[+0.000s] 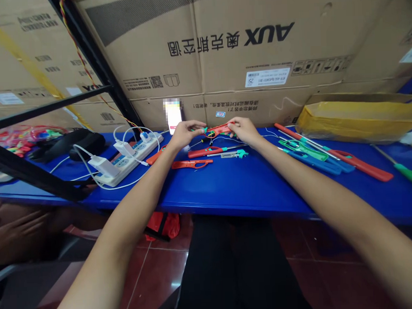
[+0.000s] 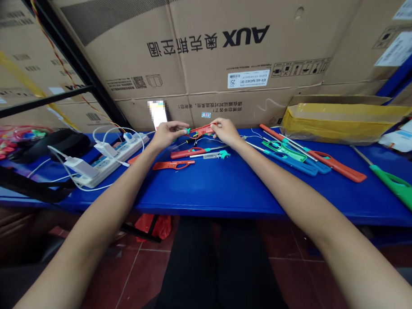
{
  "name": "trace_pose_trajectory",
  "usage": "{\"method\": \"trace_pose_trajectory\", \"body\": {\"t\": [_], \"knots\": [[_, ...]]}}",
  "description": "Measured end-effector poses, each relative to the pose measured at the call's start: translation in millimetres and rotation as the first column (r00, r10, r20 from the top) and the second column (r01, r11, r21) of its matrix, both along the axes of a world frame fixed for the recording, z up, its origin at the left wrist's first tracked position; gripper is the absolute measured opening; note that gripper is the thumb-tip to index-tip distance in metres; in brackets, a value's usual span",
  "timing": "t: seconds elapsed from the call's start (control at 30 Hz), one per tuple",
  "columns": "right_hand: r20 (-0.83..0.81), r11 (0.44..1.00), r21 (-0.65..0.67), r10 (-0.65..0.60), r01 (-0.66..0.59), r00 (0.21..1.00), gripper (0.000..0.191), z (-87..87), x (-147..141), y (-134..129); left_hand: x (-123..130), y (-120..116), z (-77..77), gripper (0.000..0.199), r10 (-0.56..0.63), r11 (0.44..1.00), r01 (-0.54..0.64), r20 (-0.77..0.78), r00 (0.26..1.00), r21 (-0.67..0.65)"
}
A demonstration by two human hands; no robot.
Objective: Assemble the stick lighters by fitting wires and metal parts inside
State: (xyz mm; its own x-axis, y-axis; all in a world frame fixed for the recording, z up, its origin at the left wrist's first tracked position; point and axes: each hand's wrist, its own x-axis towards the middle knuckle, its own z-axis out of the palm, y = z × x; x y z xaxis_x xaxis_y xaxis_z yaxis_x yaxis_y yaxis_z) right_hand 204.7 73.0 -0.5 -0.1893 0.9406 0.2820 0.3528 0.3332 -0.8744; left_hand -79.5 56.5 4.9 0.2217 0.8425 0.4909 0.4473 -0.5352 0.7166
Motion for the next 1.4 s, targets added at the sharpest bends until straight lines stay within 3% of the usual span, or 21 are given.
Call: {"method": "trace_pose_trajectory", "body": {"t": [0.3, 0.67, 0.93, 1.1, 1.4], "knots": [[0.094, 0.991, 0.135, -0.017, 0.004, 0.995, 0.013, 3.9, -13, -16, 3, -5, 0.8, 0.024, -0.004, 0.999, 0.009, -0.128, 0.992, 0.037], [0.011, 0.999, 0.039, -0.010, 0.010, 1.000, 0.012, 5.0, -13, -15, 4, -5, 2.3, 0.005, 0.043, 0.972, -0.025, -0.073, 0.996, 0.232], [-0.066, 0.999, -0.040, -0.005, 0.002, 0.998, 0.008, 7.1, -14, -18, 9, -12, 2.9, 0.004, 0.084, 0.979, -0.071, -0.062, 0.994, 0.192], [-0.102, 0.998, -0.068, -0.014, 0.007, 0.995, 0.007, 8.7, -11, -20, 4, -13, 6.9, 0.006, 0.024, 0.988, -0.004, -0.129, 0.991, 0.155], [-0.136, 0.990, -0.139, -0.028, 0.009, 0.990, 0.006, 8.1, -11, -22, 11, -13, 6.6, 0.005, 0.107, 0.949, -0.032, -0.223, 0.969, 0.313]]}}
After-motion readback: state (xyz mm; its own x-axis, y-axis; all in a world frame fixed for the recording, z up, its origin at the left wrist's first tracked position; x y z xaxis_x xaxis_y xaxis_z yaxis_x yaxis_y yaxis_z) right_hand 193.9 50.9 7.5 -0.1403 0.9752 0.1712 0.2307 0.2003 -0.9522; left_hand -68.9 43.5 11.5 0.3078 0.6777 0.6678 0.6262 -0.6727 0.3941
